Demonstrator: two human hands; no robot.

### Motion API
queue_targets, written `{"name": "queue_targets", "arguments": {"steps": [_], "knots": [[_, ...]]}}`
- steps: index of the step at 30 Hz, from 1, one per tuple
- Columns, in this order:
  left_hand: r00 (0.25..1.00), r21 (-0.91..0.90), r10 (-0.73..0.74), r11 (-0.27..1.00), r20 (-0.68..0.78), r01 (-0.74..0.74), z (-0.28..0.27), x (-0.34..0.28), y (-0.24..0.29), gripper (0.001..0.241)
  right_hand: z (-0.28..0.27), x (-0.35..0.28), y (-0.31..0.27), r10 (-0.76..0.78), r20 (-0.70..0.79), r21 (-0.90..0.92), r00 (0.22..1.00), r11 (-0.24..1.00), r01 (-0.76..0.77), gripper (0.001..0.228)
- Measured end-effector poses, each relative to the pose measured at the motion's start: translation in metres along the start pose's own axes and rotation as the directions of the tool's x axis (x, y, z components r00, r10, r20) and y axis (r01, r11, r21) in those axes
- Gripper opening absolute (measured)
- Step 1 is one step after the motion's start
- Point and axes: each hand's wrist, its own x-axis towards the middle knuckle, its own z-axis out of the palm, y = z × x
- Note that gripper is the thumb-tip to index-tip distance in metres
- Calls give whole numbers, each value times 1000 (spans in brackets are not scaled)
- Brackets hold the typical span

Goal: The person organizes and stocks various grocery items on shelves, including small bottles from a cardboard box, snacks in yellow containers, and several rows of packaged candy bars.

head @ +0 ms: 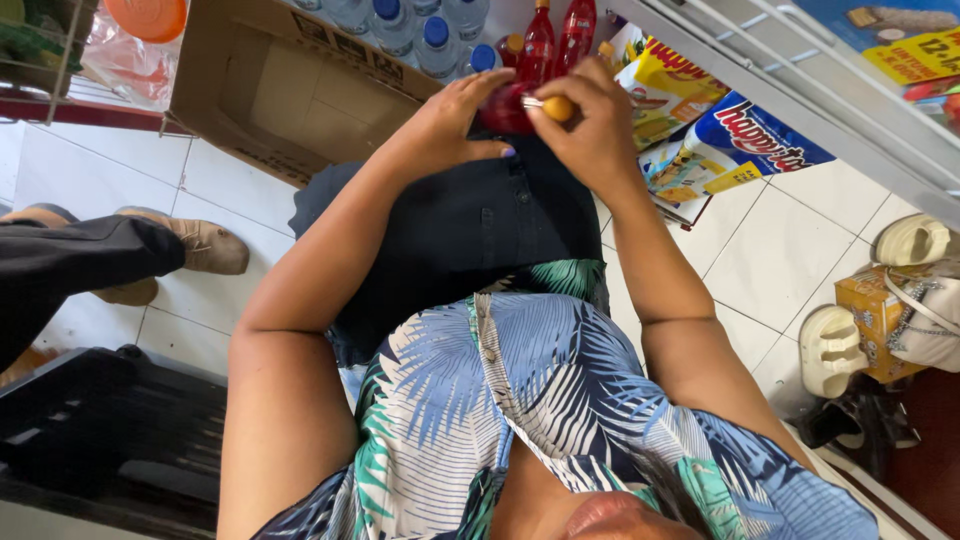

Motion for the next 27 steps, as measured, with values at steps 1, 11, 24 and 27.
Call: {"name": "queue_targets", "arguments": {"steps": [1,11,24,27], "knots": [[997,17,64,998,-48,-63,-4,0,5,87,9,5,-8,0,3,0,1000,1000,0,17],[867,-207,-481,868,-131,451,-59,-69,-63,63,85,19,99,169,273,93,947,975,-201,37],[670,-414,-723,669,-169,617,55,-186,-295,71,93,-7,118,170,101,-138,980,978,-156,18],[665,-403,-716,685,-213,608,77,-190,-303,68,47,2,59,142,63,-136,988,982,-133,18]]}}
